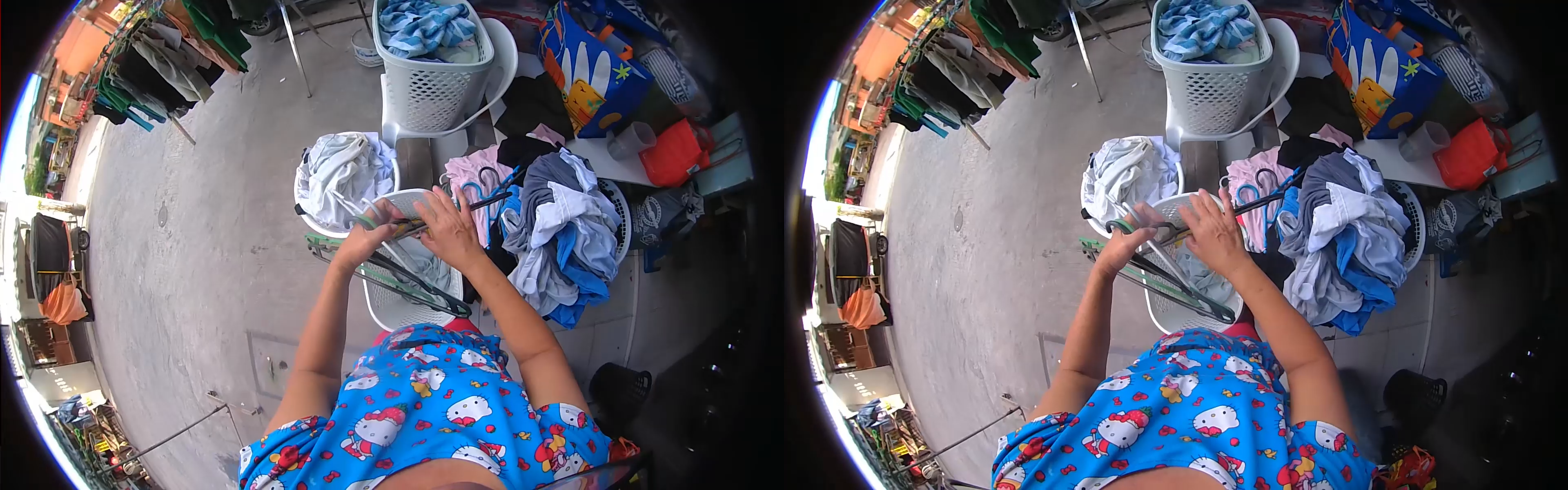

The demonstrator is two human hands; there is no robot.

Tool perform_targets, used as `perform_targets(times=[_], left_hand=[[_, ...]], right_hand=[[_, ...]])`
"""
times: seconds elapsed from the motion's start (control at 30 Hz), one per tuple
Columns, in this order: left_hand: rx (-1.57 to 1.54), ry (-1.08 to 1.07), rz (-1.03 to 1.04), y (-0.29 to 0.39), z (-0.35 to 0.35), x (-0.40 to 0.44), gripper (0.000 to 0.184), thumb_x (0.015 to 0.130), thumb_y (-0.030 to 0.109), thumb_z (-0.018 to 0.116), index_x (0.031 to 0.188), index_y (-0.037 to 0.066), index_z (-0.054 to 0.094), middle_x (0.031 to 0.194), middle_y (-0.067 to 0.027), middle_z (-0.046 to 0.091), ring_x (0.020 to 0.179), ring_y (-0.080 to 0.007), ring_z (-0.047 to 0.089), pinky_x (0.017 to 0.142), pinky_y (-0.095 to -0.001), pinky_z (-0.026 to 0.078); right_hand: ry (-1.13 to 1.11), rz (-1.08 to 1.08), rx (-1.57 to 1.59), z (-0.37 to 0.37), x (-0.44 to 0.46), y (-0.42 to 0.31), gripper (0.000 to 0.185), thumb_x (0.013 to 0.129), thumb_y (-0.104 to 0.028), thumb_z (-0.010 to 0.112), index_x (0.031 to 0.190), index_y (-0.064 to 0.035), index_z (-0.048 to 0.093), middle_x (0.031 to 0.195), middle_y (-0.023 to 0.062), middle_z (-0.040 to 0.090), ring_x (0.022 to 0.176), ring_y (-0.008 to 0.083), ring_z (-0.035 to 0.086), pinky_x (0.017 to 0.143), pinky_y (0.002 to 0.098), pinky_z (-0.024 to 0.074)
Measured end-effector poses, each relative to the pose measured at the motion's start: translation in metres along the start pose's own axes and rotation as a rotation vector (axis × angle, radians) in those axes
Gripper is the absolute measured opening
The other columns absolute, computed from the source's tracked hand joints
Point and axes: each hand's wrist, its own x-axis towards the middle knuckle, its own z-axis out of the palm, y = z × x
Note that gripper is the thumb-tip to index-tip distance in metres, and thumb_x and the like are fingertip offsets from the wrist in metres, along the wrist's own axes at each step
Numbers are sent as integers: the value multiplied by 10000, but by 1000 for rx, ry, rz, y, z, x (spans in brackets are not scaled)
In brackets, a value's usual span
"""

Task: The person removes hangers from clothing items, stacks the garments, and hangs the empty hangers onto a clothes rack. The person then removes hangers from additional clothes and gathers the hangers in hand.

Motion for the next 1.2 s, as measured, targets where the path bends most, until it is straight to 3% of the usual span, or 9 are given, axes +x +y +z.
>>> perform_targets(times=[0.13,0.23,0.33,0.43,0.67,0.8,0.93,1.07,1.2], left_hand=[[51,40,54,-12,0,-1,400,717,137,569,1097,49,480,1052,-83,510,990,-190,481,860,-310,381],[225,131,259,-29,-11,-4,598,687,168,592,1248,51,421,1275,-146,420,1212,-292,368,1014,-361,268],[404,109,322,-30,1,-7,652,697,227,600,1286,44,390,1302,-152,398,1237,-289,346,1044,-375,233],[484,7,312,-23,28,-4,765,714,366,615,1350,57,324,1380,-168,334,1299,-320,268,1065,-405,189],[551,-39,371,-35,39,-8,743,773,428,503,1373,49,282,1400,-159,309,1328,-308,215,1088,-457,88],[224,-171,266,-34,33,-16,673,747,303,477,1352,44,337,1382,-139,354,1304,-274,289,1071,-404,199],[41,-46,86,-36,11,-34,676,650,220,432,1299,34,413,1308,-111,467,1162,-223,463,839,-307,419],[143,-37,16,-37,-9,-41,685,604,167,428,1276,36,437,1283,-101,492,1091,-199,502,793,-287,413],[478,-26,365,-41,17,-32,643,645,158,505,1273,42,424,1344,-137,396,1273,-306,318,1035,-421,257]], right_hand=[[-296,132,219,22,-16,18,160,814,-140,540,958,-71,525,855,123,615,871,324,606,786,442,465],[-136,337,108,28,-28,34,150,852,-137,494,983,-65,511,857,151,608,809,357,609,658,448,486],[48,441,414,38,-32,35,235,878,-156,474,1065,-14,488,985,195,577,933,377,559,767,452,453],[-37,164,560,37,-29,12,344,886,-196,494,1162,2,437,1042,237,538,1016,399,508,846,429,421],[-224,545,1235,55,-52,-13,250,894,-220,510,1031,-13,488,777,82,549,662,158,563,625,287,478],[43,736,1236,59,-47,23,196,905,-198,476,985,-20,496,637,14,475,488,96,456,451,237,396],[653,824,1462,49,-46,74,170,913,-214,483,831,-66,462,618,-14,432,458,70,390,437,226,341],[383,776,1019,27,-51,82,210,898,-230,504,996,-45,484,626,36,462,504,138,416,470,283,370],[-137,524,935,28,-43,36,256,886,-234,506,1002,-6,490,676,130,553,606,212,557,577,329,434]])
